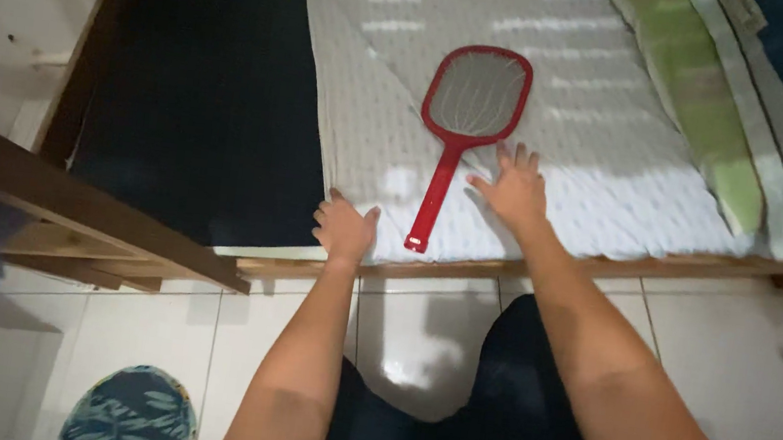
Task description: Tidying a bedroom by smoothing bed sheets, sweeping with a hand brush, and organizing personal items on a vanity.
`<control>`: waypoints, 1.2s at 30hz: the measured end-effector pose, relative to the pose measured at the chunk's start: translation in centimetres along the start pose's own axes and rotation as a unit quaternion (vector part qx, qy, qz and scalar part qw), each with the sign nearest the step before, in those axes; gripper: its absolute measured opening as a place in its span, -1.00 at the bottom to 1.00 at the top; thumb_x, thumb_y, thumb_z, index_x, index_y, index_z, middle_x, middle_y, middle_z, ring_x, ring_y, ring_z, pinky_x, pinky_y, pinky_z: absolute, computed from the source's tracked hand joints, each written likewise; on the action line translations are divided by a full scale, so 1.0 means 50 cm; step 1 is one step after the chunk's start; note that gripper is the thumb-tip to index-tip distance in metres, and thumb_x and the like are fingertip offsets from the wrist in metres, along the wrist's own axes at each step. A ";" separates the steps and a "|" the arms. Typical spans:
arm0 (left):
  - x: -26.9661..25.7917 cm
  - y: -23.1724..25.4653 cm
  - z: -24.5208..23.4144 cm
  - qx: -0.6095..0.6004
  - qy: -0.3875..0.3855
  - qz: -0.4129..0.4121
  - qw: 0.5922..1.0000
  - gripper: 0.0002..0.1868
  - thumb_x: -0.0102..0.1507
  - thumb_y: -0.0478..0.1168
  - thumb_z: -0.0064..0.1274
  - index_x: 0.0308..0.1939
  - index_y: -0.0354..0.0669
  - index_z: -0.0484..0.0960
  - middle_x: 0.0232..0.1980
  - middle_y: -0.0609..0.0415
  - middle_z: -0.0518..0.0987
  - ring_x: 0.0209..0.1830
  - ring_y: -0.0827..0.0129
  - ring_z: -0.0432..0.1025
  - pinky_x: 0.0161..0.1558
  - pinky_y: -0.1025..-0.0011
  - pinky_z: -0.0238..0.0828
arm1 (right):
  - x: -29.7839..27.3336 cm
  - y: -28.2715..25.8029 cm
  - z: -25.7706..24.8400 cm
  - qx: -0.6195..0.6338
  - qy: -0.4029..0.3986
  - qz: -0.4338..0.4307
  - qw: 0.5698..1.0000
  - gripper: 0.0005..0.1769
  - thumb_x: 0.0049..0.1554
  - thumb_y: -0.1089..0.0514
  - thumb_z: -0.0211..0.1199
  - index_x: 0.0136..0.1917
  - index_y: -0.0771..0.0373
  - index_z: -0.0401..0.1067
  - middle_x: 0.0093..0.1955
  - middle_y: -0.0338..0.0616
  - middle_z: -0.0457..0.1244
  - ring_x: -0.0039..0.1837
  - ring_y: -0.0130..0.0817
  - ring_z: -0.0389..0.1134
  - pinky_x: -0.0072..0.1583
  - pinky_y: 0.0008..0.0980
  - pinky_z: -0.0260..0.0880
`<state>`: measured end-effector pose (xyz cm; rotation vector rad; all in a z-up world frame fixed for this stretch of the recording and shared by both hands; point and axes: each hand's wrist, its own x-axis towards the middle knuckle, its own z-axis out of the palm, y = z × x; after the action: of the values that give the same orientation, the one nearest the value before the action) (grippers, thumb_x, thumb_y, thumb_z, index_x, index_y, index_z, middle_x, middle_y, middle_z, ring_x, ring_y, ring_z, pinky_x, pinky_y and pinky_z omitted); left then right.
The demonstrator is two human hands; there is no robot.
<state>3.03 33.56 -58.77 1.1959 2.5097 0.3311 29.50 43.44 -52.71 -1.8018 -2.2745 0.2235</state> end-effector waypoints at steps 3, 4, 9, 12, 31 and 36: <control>0.064 -0.042 0.103 0.032 0.052 -0.024 0.998 -0.03 0.17 0.36 0.17 0.44 -0.15 0.26 0.25 -0.11 0.36 0.39 0.00 0.25 0.15 -0.07 0.31 | -0.007 -0.007 0.061 0.033 -0.031 0.017 0.999 -0.04 0.11 -0.48 0.18 0.56 0.13 0.24 0.53 0.29 0.11 0.58 0.27 0.05 0.37 0.23 0.25; 0.058 -0.048 0.100 0.031 0.051 -0.028 0.998 -0.03 0.17 0.36 0.17 0.44 -0.15 0.26 0.25 -0.11 0.36 0.39 0.00 0.25 0.15 -0.07 0.31 | -0.013 -0.009 0.087 0.033 -0.034 0.013 0.999 -0.04 0.11 -0.48 0.18 0.56 0.13 0.24 0.53 0.29 0.11 0.58 0.27 0.05 0.37 0.23 0.25; 0.116 -0.121 0.126 -0.017 0.031 -0.019 0.999 -0.47 0.42 0.11 -0.12 0.20 -0.29 0.43 0.03 -0.24 0.62 0.13 -0.14 0.53 0.05 -0.08 0.42 | -0.013 -0.085 0.179 0.217 -0.130 0.166 0.953 -0.06 0.03 -0.67 0.15 0.20 0.20 0.44 0.18 0.17 0.35 0.32 0.16 0.36 0.25 0.11 0.39; 0.114 -0.165 0.104 -0.095 -0.005 0.006 0.995 -0.53 0.46 0.01 -0.21 0.18 -0.32 0.51 0.02 -0.33 0.65 0.10 -0.25 0.55 0.04 -0.14 0.47 | -0.013 -0.138 0.152 0.219 -0.138 0.184 0.948 -0.08 -0.03 -0.51 0.30 0.28 0.26 0.35 0.19 0.26 0.35 0.30 0.24 0.37 0.24 0.21 0.37; -0.015 -0.227 -0.064 0.003 -0.096 0.002 0.995 -0.43 0.12 0.09 0.28 -0.10 -0.42 0.74 -0.07 -0.40 0.69 0.09 -0.29 0.56 0.09 -0.09 0.48 | -0.023 0.085 0.151 -0.084 0.106 0.064 0.989 -0.46 0.16 -0.13 0.35 0.29 0.21 0.49 0.16 0.08 0.27 0.25 0.11 0.29 0.23 0.02 0.31; -0.001 -0.313 0.110 -0.263 -0.123 0.008 0.957 -0.47 -0.02 -0.02 0.43 -0.19 -0.42 0.75 -0.18 -0.43 0.69 0.01 -0.28 0.57 0.03 0.06 0.46 | -0.051 -0.074 0.172 0.177 -0.140 -0.201 0.953 -0.49 0.03 -0.01 0.42 0.19 0.27 0.49 0.19 0.19 0.32 0.32 0.25 0.32 0.28 0.08 0.36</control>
<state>-5.78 24.18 -69.26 0.9698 2.0177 0.7485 24.23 40.29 -60.22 -1.1634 -2.5231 0.7969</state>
